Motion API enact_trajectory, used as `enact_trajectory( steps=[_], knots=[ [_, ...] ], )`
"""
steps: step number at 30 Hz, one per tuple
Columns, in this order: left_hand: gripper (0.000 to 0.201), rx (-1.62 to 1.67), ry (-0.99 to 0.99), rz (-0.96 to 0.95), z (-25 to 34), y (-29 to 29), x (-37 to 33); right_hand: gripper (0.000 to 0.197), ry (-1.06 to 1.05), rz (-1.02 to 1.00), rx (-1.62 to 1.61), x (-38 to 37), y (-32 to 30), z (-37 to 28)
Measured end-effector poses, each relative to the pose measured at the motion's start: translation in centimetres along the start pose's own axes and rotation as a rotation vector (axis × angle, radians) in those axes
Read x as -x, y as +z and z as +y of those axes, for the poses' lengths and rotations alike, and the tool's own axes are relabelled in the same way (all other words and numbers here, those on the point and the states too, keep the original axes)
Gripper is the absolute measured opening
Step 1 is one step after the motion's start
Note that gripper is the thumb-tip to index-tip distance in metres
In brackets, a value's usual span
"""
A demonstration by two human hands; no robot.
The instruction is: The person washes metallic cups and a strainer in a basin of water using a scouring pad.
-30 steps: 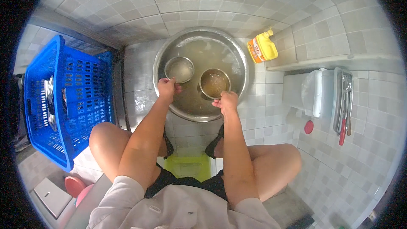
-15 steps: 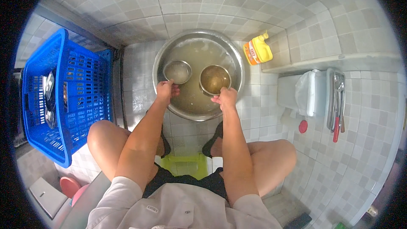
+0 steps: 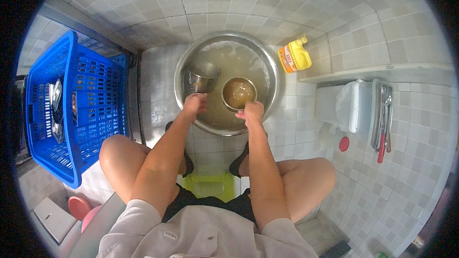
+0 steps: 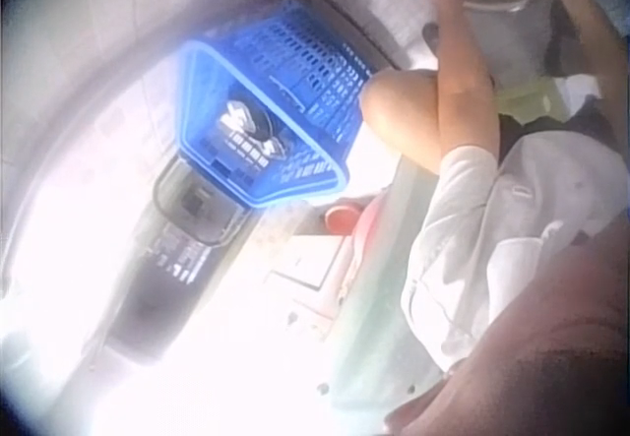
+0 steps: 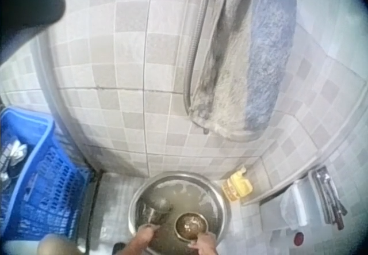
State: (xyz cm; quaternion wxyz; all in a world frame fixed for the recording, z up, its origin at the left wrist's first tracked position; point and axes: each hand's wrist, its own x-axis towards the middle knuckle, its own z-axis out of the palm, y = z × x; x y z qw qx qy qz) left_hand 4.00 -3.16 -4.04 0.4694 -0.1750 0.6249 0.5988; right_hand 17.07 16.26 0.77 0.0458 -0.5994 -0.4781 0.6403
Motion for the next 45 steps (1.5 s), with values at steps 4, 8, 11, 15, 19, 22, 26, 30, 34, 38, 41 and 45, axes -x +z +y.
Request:
enact_trajectory(
  steps=[4, 8, 11, 15, 19, 22, 26, 30, 34, 38, 41, 45],
  knots=[
    [0.045, -0.008, -0.016, -0.016, -0.7, -0.3, -0.3, 0.024, -0.005, -0.049, 0.043, 0.2, 0.5, 0.4],
    [0.057, -0.064, -0.054, -0.123, -0.6, 1.2, 0.6, 0.025, -0.016, -0.026, 0.074, 0.4, 0.4, 1.1],
    [0.064, -0.066, -0.072, -0.225, -0.6, 1.1, 0.8, 0.025, 0.007, -0.044, 0.043, 0.7, 0.8, 1.2],
    [0.07, -0.015, -0.119, -0.384, -0.7, 1.1, 0.7, 0.026, 0.015, -0.069, 0.067, 0.5, 1.0, 1.4],
    [0.062, -0.012, -0.159, -0.404, -1.1, 1.7, 0.7, 0.029, -0.12, -0.065, 0.182, 0.1, 1.2, 2.0],
    [0.056, -0.014, -0.134, -0.403, -1.7, 1.9, 0.3, 0.033, -0.309, -0.025, 0.422, -0.5, 1.4, 2.4],
    [0.047, 0.021, -0.149, -0.368, -2.3, 1.8, -0.2, 0.044, -0.52, 0.041, 0.639, -0.5, 1.9, 2.5],
    [0.039, 0.019, -0.139, -0.335, -2.1, 2.3, 0.0, 0.047, -0.675, 0.089, 0.765, 0.3, 1.8, 1.9],
    [0.032, 0.03, -0.108, -0.333, -2.0, 3.0, -0.1, 0.044, -0.732, 0.135, 0.795, -0.5, 1.3, 2.4],
    [0.021, -0.014, -0.089, -0.236, -2.0, 3.6, -0.8, 0.04, -0.645, 0.076, 0.618, -1.9, 1.1, 3.6],
    [0.014, -0.039, -0.136, -0.166, -2.6, 2.7, -1.2, 0.039, -0.367, -0.086, 0.467, -0.4, 1.6, 2.9],
    [0.014, -0.079, -0.19, -0.148, -2.9, 3.4, -1.1, 0.037, -0.326, -0.087, 0.336, -0.2, 1.5, 3.1]
  ],
)
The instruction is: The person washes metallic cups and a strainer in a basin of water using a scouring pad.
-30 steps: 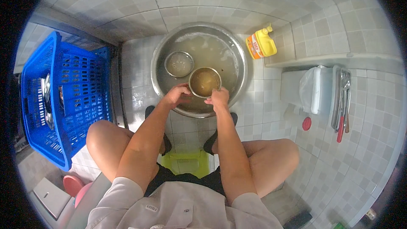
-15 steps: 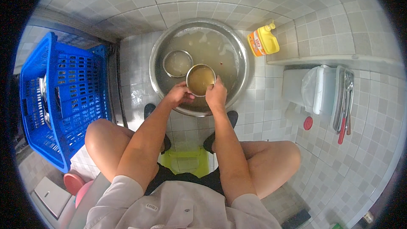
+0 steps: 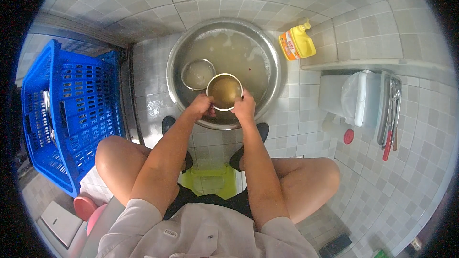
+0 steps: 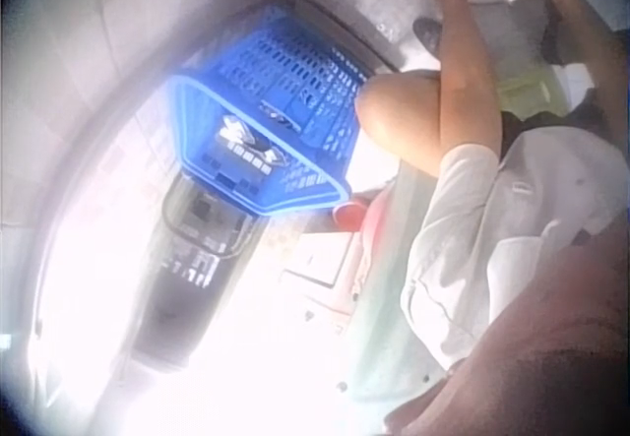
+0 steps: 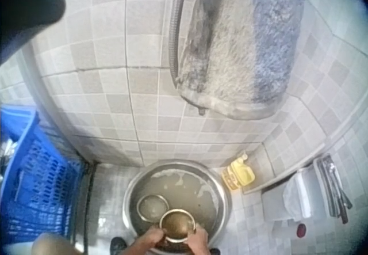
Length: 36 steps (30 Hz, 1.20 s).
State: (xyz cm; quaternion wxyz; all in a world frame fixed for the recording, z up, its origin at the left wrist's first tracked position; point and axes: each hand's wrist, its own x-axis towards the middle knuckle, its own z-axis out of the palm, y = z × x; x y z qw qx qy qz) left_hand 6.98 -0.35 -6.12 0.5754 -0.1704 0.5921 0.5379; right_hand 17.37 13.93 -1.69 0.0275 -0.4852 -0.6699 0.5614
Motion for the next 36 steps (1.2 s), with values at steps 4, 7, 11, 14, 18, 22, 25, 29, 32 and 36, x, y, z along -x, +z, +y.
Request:
enact_trajectory(
  steps=[4, 7, 11, 14, 18, 22, 25, 29, 32, 36],
  knots=[
    [0.016, -0.081, 0.06, 0.069, 0.0, -0.1, -0.7, 0.031, 0.17, -0.039, -0.427, -2.1, -0.5, 3.2],
    [0.02, -0.104, 0.146, 0.124, 0.0, 0.1, -1.2, 0.029, 0.168, -0.057, -0.232, -3.9, -0.4, 6.9],
    [0.026, -0.323, 0.266, 0.267, 0.0, -2.0, -0.9, 0.033, -0.234, -0.283, 0.551, -2.4, 2.4, 5.6],
    [0.028, -0.428, 0.341, 0.252, 1.5, -0.2, -0.6, 0.036, -0.4, -0.339, 0.894, -3.8, 1.6, 8.0],
    [0.031, -0.454, 0.332, 0.295, 1.9, -1.3, 0.5, 0.042, -0.146, -0.67, 1.185, -4.5, 3.3, 6.6],
    [0.033, -0.37, 0.341, 0.295, 1.7, -1.7, -0.4, 0.053, -0.277, -0.277, 1.252, -5.4, 3.8, 8.1],
    [0.035, -0.378, 0.319, 0.29, 1.7, -2.3, -0.7, 0.057, -0.048, -0.078, 0.842, -7.6, 3.0, 7.5],
    [0.034, -0.493, 0.27, 0.339, 2.1, -3.1, 0.1, 0.059, -0.227, -0.059, 0.918, -8.9, 2.1, 5.6],
    [0.033, -0.598, 0.316, 0.368, 1.3, -4.5, -0.8, 0.052, -0.314, -0.095, 0.884, -10.6, 2.4, 4.6],
    [0.035, -0.508, 0.215, 0.289, 2.9, -0.6, 0.2, 0.044, -0.444, 0.104, 1.134, -13.7, -0.2, 7.1]
  ],
)
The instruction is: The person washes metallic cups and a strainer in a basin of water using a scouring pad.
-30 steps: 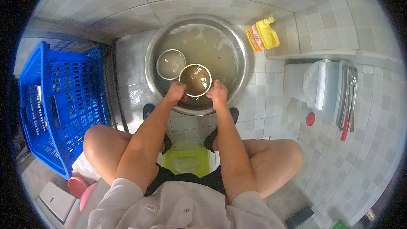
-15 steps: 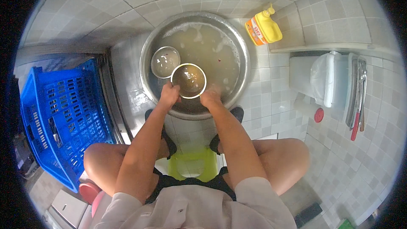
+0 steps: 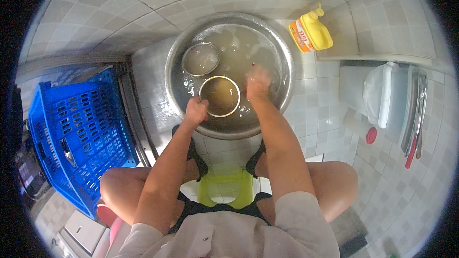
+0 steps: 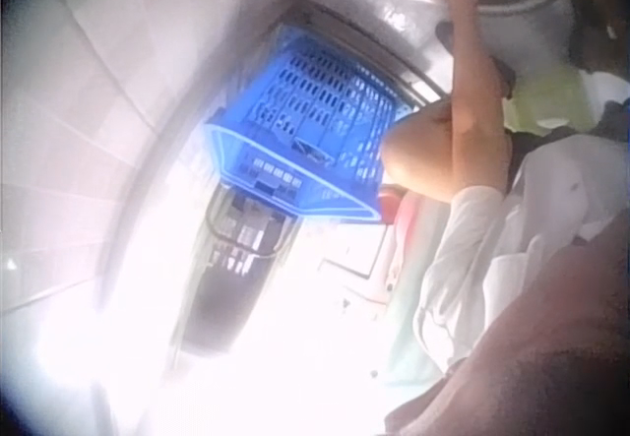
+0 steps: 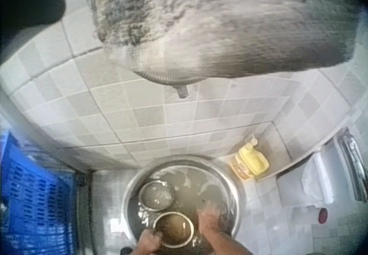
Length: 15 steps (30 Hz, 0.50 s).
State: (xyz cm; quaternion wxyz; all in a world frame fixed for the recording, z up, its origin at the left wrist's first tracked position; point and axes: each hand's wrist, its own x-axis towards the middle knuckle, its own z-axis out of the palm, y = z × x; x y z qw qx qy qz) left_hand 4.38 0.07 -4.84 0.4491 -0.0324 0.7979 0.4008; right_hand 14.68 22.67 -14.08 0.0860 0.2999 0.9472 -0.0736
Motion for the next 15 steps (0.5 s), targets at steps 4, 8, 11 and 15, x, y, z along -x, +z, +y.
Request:
enact_trajectory(
  steps=[4, 8, 11, 15],
  knots=[
    [0.036, -0.099, -0.011, 0.075, -2.1, -1.5, -0.8, 0.043, -0.033, 0.12, 0.222, -1.9, -2.9, -1.8],
    [0.037, -0.173, 0.128, 0.104, -4.5, -1.5, -2.4, 0.043, -0.046, 0.168, 0.42, -4.4, -4.0, -1.4],
    [0.038, -0.242, 0.134, 0.118, -3.6, -0.5, -2.2, 0.04, -0.133, 0.064, 0.575, -5.6, -4.7, 0.1],
    [0.038, -0.288, 0.086, 0.18, -2.5, 0.0, -1.6, 0.04, -0.319, -0.198, 0.725, -5.0, -4.4, 1.3]
  ],
)
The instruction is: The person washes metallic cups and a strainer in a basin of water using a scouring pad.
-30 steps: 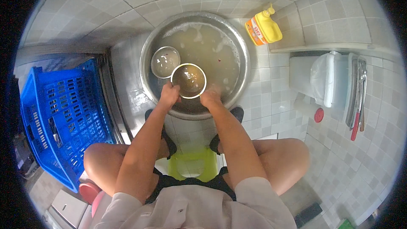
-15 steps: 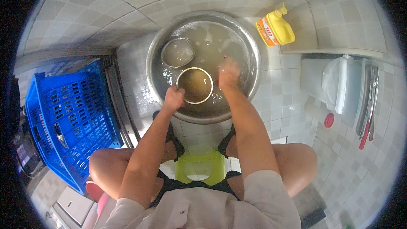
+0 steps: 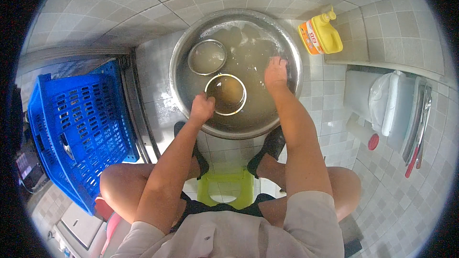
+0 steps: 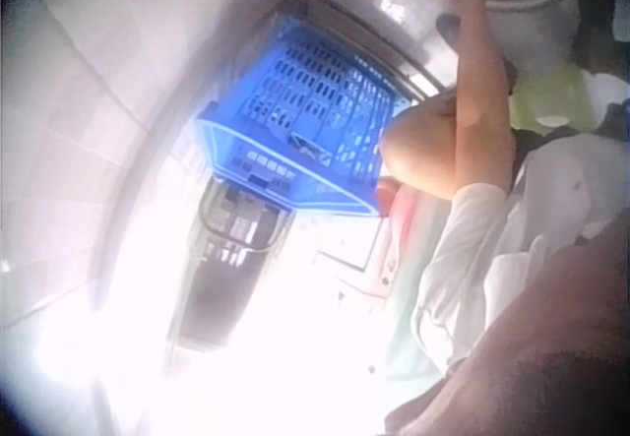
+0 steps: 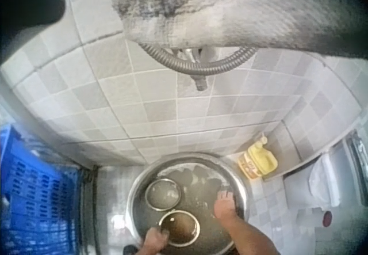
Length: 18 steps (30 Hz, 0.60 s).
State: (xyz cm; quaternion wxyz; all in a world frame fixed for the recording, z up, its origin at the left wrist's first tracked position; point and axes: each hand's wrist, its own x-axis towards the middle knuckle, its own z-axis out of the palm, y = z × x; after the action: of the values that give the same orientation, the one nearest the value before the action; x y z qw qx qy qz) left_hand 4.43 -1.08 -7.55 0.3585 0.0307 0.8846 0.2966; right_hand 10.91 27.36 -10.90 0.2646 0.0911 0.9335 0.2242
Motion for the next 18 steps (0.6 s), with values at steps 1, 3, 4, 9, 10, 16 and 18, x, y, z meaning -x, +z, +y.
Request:
enact_trajectory(
  steps=[1, 3, 4, 9, 10, 16, 18],
  knots=[
    [0.038, 0.004, -0.004, 0.007, -0.5, 0.0, -0.1, 0.04, -0.006, 0.007, 0.002, 0.2, 0.0, -0.5],
    [0.038, -0.128, 0.159, 0.022, -2.0, 0.0, -0.8, 0.043, -0.113, -0.198, -0.06, 0.8, -0.6, -1.8],
    [0.038, -0.12, 0.154, 0.017, -1.9, 0.1, -0.5, 0.043, -0.117, -0.205, -0.052, 1.6, -0.7, -2.1],
    [0.033, -0.101, 0.119, -0.004, 0.6, 0.4, 0.4, 0.034, -0.213, -0.395, -0.744, 4.3, -0.6, -0.5],
    [0.031, -0.086, 0.114, 0.054, 0.1, 0.3, 0.5, 0.034, -0.226, -0.394, -0.729, 4.7, -1.6, -0.2],
    [0.032, -0.063, 0.117, 0.076, 0.1, 0.0, 1.1, 0.017, 0.035, -0.175, -1.611, 8.7, -5.8, 3.9],
    [0.031, -0.069, 0.093, 0.05, 0.4, -0.2, 1.4, 0.015, 0.036, -0.144, -1.779, 10.0, -6.9, 4.2]
  ],
)
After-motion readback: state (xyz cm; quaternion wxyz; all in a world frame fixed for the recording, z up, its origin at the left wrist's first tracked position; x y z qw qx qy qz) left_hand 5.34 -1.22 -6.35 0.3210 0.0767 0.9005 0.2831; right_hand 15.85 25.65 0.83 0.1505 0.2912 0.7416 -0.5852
